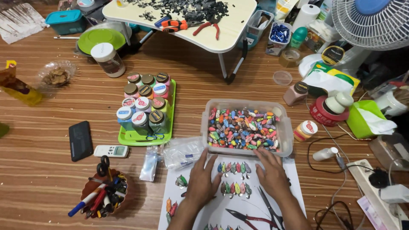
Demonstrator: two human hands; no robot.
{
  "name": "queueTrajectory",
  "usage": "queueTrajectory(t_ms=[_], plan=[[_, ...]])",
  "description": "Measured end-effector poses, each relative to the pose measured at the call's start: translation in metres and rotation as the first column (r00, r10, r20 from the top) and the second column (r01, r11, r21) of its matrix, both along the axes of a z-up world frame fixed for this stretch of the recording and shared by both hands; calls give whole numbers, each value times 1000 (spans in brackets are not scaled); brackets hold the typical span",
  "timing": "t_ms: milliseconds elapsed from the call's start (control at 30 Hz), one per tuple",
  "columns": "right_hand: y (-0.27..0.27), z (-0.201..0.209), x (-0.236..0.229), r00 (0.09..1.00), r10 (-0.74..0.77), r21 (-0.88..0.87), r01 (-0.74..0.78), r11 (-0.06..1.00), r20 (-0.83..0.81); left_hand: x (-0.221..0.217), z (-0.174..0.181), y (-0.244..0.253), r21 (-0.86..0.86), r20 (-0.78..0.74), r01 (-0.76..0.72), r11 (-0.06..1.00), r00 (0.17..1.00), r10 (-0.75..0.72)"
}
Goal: Assembling and trimming small fishing lures using scissors and pliers
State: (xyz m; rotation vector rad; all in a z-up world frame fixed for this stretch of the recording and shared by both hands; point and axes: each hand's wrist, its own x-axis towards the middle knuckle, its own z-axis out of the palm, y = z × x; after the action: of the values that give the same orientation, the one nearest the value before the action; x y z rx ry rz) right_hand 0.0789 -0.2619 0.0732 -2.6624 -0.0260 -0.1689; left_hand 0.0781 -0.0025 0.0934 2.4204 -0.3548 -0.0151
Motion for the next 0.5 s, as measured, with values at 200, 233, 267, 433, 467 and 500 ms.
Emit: queueTrajectory(t_ms=[200,233,267,433,467,500], plan=[[-4,5,-3,995,67,68,-73,995,80,13,-42,2,201,75,103,974,990,-120],[-3,7,-3,995,68,71,-73,995,79,13,-39,3,203,73,103,974,990,-120],[-3,8,-3,993,69,83,-77,994,93,13,-37,2,233,73,93,968,991,-113],[-4,16,-8,995,52,114,-61,992,81,14,-36,4,248,108,49,968,991,-78],[-5,17,-8,997,44,120,-52,991,69,13,-35,5,258,110,49,965,991,-79],[-7,18,-8,998,37,125,-44,991,58,12,-34,6,267,112,46,963,991,-79]])
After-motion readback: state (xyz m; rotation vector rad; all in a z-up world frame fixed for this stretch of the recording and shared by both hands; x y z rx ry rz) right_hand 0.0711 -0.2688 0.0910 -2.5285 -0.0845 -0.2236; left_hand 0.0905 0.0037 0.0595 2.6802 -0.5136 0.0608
